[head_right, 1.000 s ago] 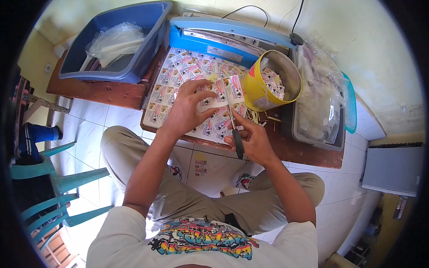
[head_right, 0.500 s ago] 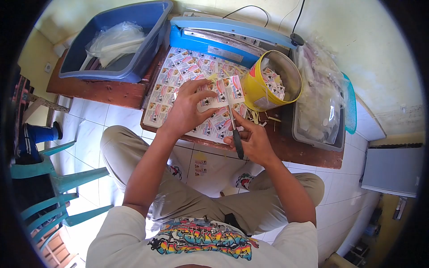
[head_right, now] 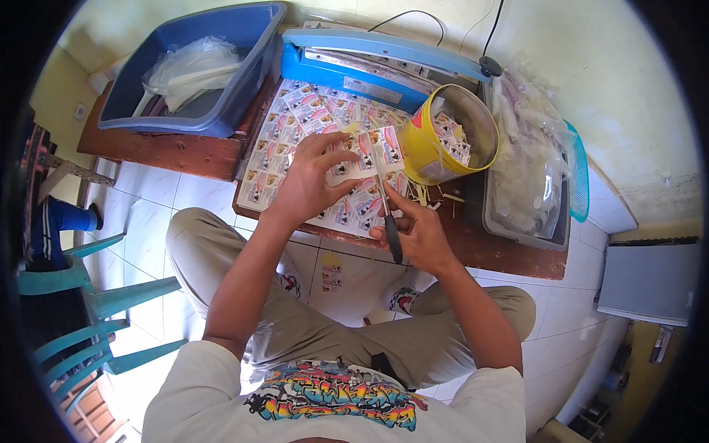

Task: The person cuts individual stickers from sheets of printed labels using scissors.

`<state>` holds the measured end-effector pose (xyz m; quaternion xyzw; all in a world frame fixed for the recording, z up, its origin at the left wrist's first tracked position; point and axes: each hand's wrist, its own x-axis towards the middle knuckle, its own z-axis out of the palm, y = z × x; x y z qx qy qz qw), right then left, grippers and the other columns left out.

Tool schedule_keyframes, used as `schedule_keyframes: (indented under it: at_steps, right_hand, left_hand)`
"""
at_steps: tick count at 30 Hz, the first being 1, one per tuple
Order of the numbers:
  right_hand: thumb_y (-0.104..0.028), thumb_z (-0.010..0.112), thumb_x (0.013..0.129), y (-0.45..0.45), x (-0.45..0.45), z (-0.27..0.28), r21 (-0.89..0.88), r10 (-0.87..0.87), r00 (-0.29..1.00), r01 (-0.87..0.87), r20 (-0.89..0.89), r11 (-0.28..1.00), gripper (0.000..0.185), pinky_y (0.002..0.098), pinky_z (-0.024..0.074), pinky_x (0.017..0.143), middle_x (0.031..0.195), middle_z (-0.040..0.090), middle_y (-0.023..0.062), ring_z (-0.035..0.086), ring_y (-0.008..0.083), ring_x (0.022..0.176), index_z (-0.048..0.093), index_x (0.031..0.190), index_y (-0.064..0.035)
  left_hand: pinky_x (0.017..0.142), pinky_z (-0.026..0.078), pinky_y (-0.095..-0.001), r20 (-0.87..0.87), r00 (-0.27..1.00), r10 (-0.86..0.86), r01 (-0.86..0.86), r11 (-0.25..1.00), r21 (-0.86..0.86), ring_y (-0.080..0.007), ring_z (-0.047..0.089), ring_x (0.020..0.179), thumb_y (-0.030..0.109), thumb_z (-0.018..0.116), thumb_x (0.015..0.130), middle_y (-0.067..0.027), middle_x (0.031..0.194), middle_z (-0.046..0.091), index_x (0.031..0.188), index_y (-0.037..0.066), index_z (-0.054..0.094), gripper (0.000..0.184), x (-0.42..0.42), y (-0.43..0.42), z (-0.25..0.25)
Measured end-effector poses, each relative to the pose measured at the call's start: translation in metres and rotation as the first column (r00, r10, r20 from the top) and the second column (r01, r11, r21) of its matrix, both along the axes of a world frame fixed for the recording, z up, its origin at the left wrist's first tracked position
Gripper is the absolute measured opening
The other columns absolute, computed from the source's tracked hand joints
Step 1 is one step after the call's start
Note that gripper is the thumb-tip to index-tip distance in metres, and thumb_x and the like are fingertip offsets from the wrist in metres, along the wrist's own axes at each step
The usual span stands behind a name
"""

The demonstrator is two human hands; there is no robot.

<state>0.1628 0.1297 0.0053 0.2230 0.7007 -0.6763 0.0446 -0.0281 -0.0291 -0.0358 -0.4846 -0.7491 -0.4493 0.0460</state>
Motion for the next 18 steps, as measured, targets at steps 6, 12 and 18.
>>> schedule_keyframes:
  at_steps: [6,12,18]
  right_hand:
    - [-0.007,0.085,0.087,0.0013,0.0001,-0.0039,0.026,0.015,1.0,-0.014,-0.009,1.0,0.088,0.0234,0.0542,0.068,0.087,0.066,-0.0027,0.06,0.0051,0.073,0.039,0.162,-0.0096]
    - [-0.001,0.081,0.088,0.0016,-0.001,-0.0012,0.017,0.028,0.999,-0.028,0.024,0.999,0.087,0.0255,0.0558,0.066,0.117,0.063,0.0046,0.062,0.0083,0.073,0.038,0.163,-0.0106]
    - [0.0,0.081,0.088,0.0015,-0.0018,-0.0021,0.037,0.03,0.999,-0.031,0.036,0.999,0.087,0.0261,0.055,0.065,0.117,0.063,0.0054,0.063,0.0084,0.073,0.038,0.163,-0.0114]
  left_hand:
    - [0.114,0.04,-0.0512,0.017,1.0,-0.001,0.001,1.0,0.003,-0.038,0.056,0.127,0.019,0.091,0.073,-0.014,0.132,0.064,0.107,0.01,0.076,0.038,0.0001,0.0004,-0.0023]
    - [0.115,0.038,-0.0523,0.025,1.0,-0.003,0.003,1.0,-0.001,-0.0385,0.055,0.129,0.019,0.091,0.074,-0.0137,0.133,0.063,0.106,0.01,0.076,0.037,-0.0003,-0.0008,-0.0013]
    - [0.115,0.038,-0.0524,0.028,1.0,0.001,-0.001,1.0,-0.007,-0.0384,0.055,0.128,0.021,0.091,0.074,-0.0135,0.133,0.064,0.107,0.01,0.076,0.038,-0.002,-0.0002,-0.0041]
